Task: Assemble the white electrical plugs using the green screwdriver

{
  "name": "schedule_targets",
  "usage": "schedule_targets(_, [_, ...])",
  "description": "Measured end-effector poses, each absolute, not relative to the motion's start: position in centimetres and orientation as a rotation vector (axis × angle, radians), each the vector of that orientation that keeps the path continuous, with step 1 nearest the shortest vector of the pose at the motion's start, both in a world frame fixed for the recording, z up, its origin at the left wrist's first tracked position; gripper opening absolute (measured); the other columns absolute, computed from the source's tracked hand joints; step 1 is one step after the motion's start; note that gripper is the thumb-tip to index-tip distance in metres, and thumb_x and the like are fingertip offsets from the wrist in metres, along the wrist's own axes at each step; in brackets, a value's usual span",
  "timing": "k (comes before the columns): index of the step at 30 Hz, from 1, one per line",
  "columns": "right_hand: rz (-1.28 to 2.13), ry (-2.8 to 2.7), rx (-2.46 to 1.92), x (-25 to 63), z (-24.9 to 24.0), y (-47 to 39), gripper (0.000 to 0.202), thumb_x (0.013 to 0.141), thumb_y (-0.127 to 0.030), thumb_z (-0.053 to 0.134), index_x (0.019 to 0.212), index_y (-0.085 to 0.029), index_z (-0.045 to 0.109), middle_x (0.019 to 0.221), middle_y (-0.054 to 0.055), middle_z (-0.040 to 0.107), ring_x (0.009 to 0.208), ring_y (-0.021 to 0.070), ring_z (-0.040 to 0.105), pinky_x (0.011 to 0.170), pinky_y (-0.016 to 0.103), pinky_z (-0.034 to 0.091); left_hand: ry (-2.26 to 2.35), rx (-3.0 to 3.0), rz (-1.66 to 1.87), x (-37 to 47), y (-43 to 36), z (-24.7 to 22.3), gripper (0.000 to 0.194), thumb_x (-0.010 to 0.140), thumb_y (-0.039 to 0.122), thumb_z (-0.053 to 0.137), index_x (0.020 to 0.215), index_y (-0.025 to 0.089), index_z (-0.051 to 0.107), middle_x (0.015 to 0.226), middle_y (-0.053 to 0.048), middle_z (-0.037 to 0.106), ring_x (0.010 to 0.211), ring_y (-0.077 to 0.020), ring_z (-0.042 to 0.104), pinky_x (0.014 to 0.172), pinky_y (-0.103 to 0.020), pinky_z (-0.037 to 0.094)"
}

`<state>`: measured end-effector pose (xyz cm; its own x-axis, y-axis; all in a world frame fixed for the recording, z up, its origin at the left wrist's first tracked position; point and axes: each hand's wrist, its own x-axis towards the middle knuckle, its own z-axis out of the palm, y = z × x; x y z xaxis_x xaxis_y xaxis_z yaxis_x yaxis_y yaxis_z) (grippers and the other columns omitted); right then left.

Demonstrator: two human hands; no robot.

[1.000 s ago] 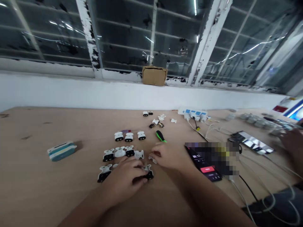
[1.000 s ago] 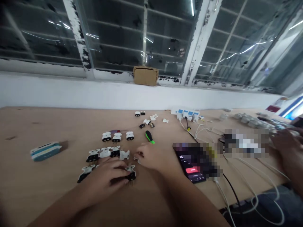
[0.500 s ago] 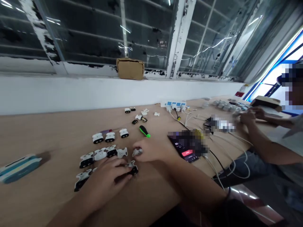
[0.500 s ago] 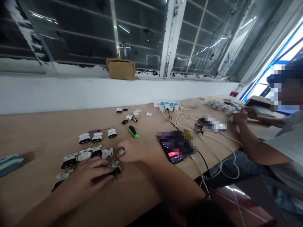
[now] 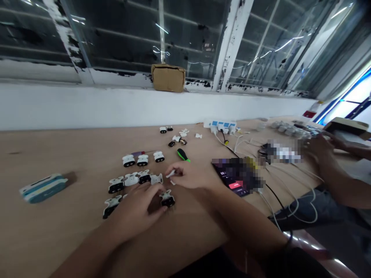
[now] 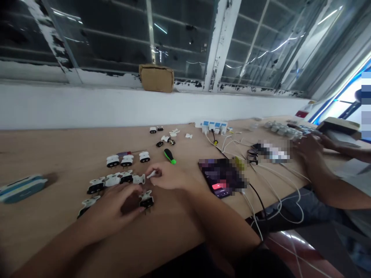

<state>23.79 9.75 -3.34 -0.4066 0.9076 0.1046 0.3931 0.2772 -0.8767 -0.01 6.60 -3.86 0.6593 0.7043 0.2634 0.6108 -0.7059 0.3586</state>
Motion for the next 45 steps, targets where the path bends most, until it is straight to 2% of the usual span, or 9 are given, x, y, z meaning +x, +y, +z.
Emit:
schedule_targets(3, [1.099,-1.906,-1.156,24.1,-3.2,9.7,0.015,0.085,-0.015,0.072,0.097,-0.023,0.075,0.092,-0.001,0.077,0.087,0.0166,0.07,0.078,0.028,0.052,1.082,2.587,0.59,0.1,6.4,-3.5,0.02,0.086,0.031,0.068,0.104,0.024,0.063,0.107,-0.005,0.074,0.099,-0.029,0.069,0.087,-0.039,0.049])
schedule_targets(6, [1.188,-1.872,-1.091,24.1,-3.1,9.8,0.011,0.085,-0.021,0.076,0.096,-0.022,0.074,0.09,-0.001,0.075,0.086,0.0152,0.068,0.077,0.026,0.051,1.077,2.567,0.611,0.1,6.3,-3.5,0.022,0.085,0.031,0.068,0.105,0.025,0.061,0.106,-0.004,0.074,0.099,-0.0285,0.069,0.086,-0.038,0.049])
schedule_targets(12, [1.445,-1.787,-0.922,23.4,-3.2,10.0,0.029,0.078,-0.034,0.085,0.097,-0.02,0.069,0.091,-0.001,0.072,0.083,0.0133,0.067,0.079,0.027,0.054,1.061,2.528,0.658,-0.1,6.4,-4.1,0.037,0.085,0.029,0.069,0.12,0.025,0.057,0.114,-0.005,0.073,0.103,-0.029,0.069,0.086,-0.037,0.052])
schedule_targets(15, [1.521,-1.784,-0.885,23.2,-3.3,9.9,0.034,0.073,-0.036,0.09,0.094,-0.019,0.069,0.086,-0.002,0.071,0.078,0.0126,0.066,0.076,0.027,0.053,1.081,2.499,0.655,-0.1,6.4,-4.2,0.039,0.087,0.031,0.069,0.123,0.025,0.056,0.116,-0.006,0.073,0.103,-0.03,0.07,0.084,-0.037,0.053])
schedule_targets(19, [1.547,-1.796,-0.889,23.1,-3.7,9.7,0.032,0.073,-0.034,0.09,0.093,-0.018,0.071,0.08,-0.003,0.069,0.072,0.0119,0.062,0.071,0.026,0.05,1.063,2.452,0.681,-0.1,6.3,-4.0,0.043,0.086,0.031,0.069,0.126,0.025,0.055,0.116,-0.006,0.074,0.103,-0.0292,0.071,0.083,-0.035,0.054])
schedule_targets(24, [1.418,-1.907,-0.922,22.9,-4.3,9.7,0.024,0.079,-0.036,0.085,0.092,-0.019,0.074,0.085,0.0,0.072,0.079,0.0143,0.065,0.076,0.028,0.051,1.069,2.441,0.646,0.0,6.2,-3.7,0.043,0.087,0.027,0.066,0.128,0.025,0.054,0.118,-0.005,0.073,0.104,-0.0289,0.071,0.084,-0.035,0.054])
schedule_targets(32, [1.228,-2.083,-1.037,22.6,-4.2,9.4,0.014,0.086,-0.031,0.081,0.091,-0.018,0.076,0.085,0.001,0.077,0.08,0.017,0.068,0.072,0.026,0.05,1.059,2.442,0.638,0.0,6.3,-4.1,0.043,0.087,0.025,0.066,0.129,0.027,0.054,0.123,-0.006,0.071,0.11,-0.0287,0.069,0.089,-0.036,0.052])
schedule_targets(36, [1.158,-2.124,-1.041,22.5,-4.2,9.4,0.012,0.089,-0.03,0.077,0.093,-0.018,0.076,0.09,0.002,0.079,0.085,0.0185,0.07,0.075,0.027,0.052,1.054,2.45,0.647,0.0,6.4,-4.1,0.042,0.087,0.025,0.067,0.127,0.027,0.055,0.118,-0.006,0.072,0.105,-0.0287,0.07,0.086,-0.036,0.051])
schedule_targets(45, [1.125,-2.144,-1.042,22.3,-3.8,9.1,0.008,0.09,-0.025,0.076,0.091,-0.018,0.075,0.091,0.003,0.078,0.087,0.0182,0.071,0.075,0.026,0.051,1.036,2.458,0.636,0.1,6.4,-3.9,0.041,0.088,0.025,0.066,0.128,0.026,0.056,0.12,-0.006,0.072,0.108,-0.0289,0.068,0.088,-0.038,0.052])
